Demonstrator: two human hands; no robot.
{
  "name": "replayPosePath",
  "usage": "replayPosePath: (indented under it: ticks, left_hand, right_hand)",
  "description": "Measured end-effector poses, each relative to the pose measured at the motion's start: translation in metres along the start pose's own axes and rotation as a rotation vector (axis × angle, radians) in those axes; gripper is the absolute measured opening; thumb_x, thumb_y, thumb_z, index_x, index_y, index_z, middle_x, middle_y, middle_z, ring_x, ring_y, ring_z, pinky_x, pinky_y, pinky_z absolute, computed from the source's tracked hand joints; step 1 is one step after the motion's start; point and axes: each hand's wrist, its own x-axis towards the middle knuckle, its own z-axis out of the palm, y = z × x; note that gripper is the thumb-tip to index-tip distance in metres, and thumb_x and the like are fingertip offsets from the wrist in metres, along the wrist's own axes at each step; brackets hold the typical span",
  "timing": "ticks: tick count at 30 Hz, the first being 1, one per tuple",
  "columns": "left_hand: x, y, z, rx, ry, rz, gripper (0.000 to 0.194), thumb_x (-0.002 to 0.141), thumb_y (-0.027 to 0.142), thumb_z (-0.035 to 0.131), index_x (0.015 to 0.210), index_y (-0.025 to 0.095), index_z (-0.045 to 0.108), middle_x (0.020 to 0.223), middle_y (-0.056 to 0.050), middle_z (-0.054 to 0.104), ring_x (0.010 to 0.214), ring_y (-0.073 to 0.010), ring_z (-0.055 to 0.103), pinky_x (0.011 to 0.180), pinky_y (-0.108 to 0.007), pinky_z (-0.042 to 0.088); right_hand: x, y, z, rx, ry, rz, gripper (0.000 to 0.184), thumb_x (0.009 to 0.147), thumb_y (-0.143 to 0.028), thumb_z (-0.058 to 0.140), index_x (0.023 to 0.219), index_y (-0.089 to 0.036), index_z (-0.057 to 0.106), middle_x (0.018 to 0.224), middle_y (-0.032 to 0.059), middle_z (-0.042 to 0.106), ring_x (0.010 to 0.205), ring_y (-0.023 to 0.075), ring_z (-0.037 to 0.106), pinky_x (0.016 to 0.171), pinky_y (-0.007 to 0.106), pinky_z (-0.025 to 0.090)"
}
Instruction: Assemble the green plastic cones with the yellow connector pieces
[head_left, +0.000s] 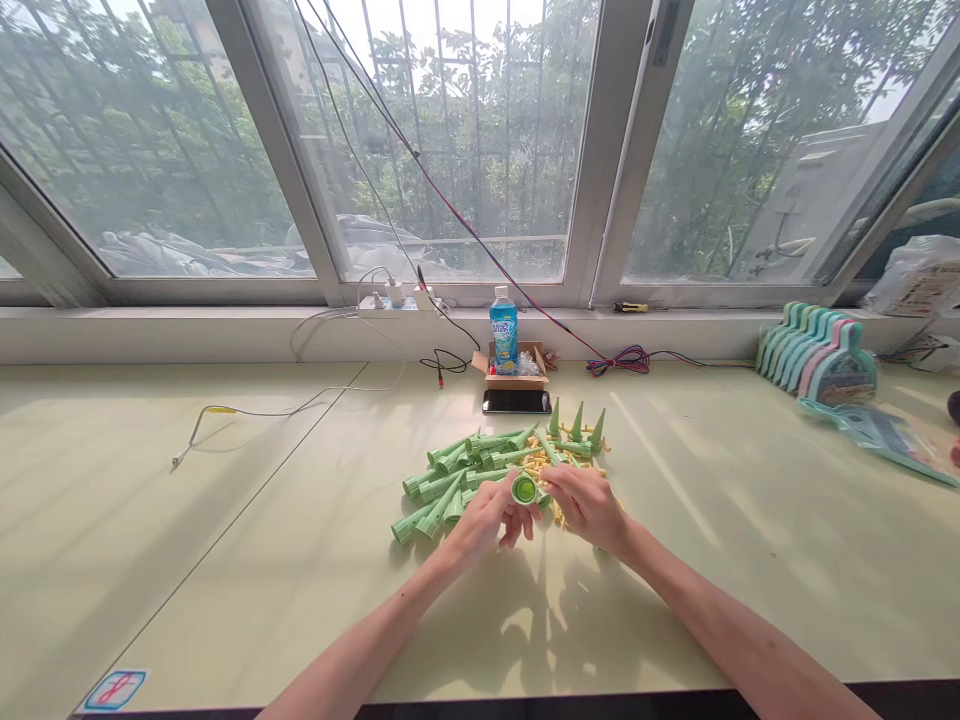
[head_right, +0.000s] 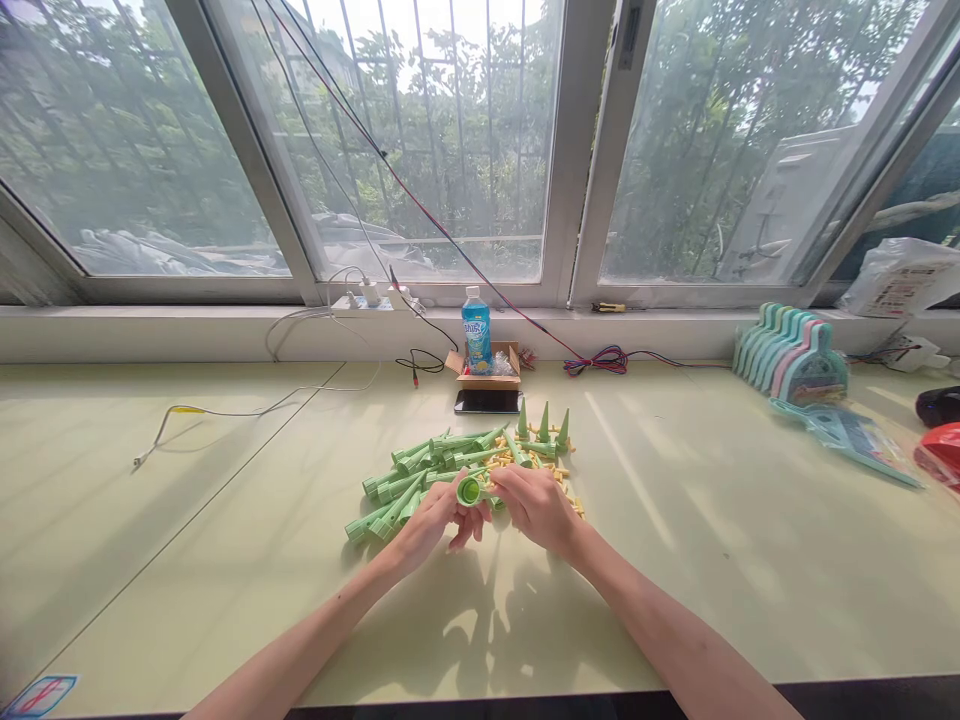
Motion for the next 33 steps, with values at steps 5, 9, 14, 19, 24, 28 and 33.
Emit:
replayPosePath:
  ticks: [5, 9, 14, 19, 24, 28, 33]
  left_hand:
    - [-0.0008, 0.0006, 0.0003, -0.013, -0.002, 0.026, 0.071, 0.095, 0.066, 0.036, 0.072, 0.008, 0.070, 0.058, -0.006, 0.060, 0.037, -0.0079, 0.044, 0.042, -0.022, 0.031]
    - [-0.0005, 0.0004, -0.0002, -0.020, 0.010, 0.042, 0.067, 0.093, 0.066, 0.040, 0.076, 0.008, 0.070, 0.060, -0.005, 0.059, 0.038, -0.0080, 0.045, 0.042, -0.022, 0.031]
    - [0.0013, -0.0024, -0.0018, -0.027, 0.020, 0.078, 0.059, 0.093, 0.063, 0.045, 0.077, 0.010, 0.063, 0.067, -0.006, 0.062, 0.039, -0.0071, 0.045, 0.040, -0.021, 0.031]
    - [0.0024, -0.0017, -0.0039, 0.033, 0.042, 0.118, 0.045, 0.093, 0.058, 0.051, 0.090, 0.014, 0.060, 0.064, 0.001, 0.055, 0.039, -0.0063, 0.045, 0.040, -0.020, 0.032]
    - [0.0033, -0.0014, -0.0048, 0.104, 0.081, 0.172, 0.037, 0.091, 0.052, 0.059, 0.089, 0.015, 0.056, 0.081, -0.001, 0.059, 0.040, -0.0037, 0.047, 0.039, -0.019, 0.034]
    - [0.0028, -0.0051, -0.0052, 0.196, 0.103, 0.208, 0.032, 0.092, 0.048, 0.058, 0.094, 0.016, 0.056, 0.072, 0.002, 0.054, 0.046, -0.0056, 0.045, 0.043, -0.019, 0.040]
    - [0.0023, -0.0081, -0.0055, 0.356, 0.153, 0.324, 0.028, 0.094, 0.043, 0.057, 0.098, 0.016, 0.061, 0.069, 0.001, 0.051, 0.051, -0.0072, 0.046, 0.047, -0.019, 0.044]
  right_hand:
    - [0.0034, -0.0039, -0.0019, 0.008, 0.020, -0.030, 0.017, 0.101, -0.011, 0.042, 0.097, -0.019, 0.057, 0.065, -0.0014, 0.057, 0.052, 0.0099, 0.043, 0.050, 0.021, 0.033]
    - [0.0024, -0.0029, -0.0016, 0.038, 0.007, -0.023, 0.017, 0.100, -0.010, 0.044, 0.099, -0.019, 0.057, 0.067, -0.0009, 0.060, 0.053, 0.0097, 0.046, 0.051, 0.021, 0.035]
    - [0.0001, -0.0012, -0.0003, 0.067, -0.001, -0.007, 0.016, 0.100, -0.010, 0.044, 0.099, -0.018, 0.058, 0.070, 0.0002, 0.063, 0.055, 0.0095, 0.050, 0.053, 0.021, 0.036]
    - [0.0008, -0.0018, 0.0005, 0.026, 0.000, 0.008, 0.016, 0.101, -0.015, 0.045, 0.093, -0.018, 0.058, 0.061, -0.0028, 0.055, 0.049, 0.0085, 0.040, 0.049, 0.022, 0.029]
    - [0.0011, -0.0027, 0.0000, 0.004, -0.060, 0.047, 0.021, 0.101, -0.016, 0.044, 0.084, -0.018, 0.055, 0.061, -0.0029, 0.051, 0.051, 0.0087, 0.038, 0.049, 0.023, 0.027]
    - [0.0009, -0.0022, -0.0002, 0.001, -0.106, 0.081, 0.028, 0.100, -0.016, 0.042, 0.072, -0.020, 0.044, 0.058, -0.0053, 0.039, 0.050, 0.0090, 0.029, 0.049, 0.024, 0.023]
    - [-0.0007, -0.0005, -0.0001, -0.003, -0.142, 0.119, 0.034, 0.100, -0.016, 0.039, 0.068, -0.022, 0.033, 0.057, -0.0065, 0.027, 0.050, 0.0096, 0.023, 0.048, 0.025, 0.020]
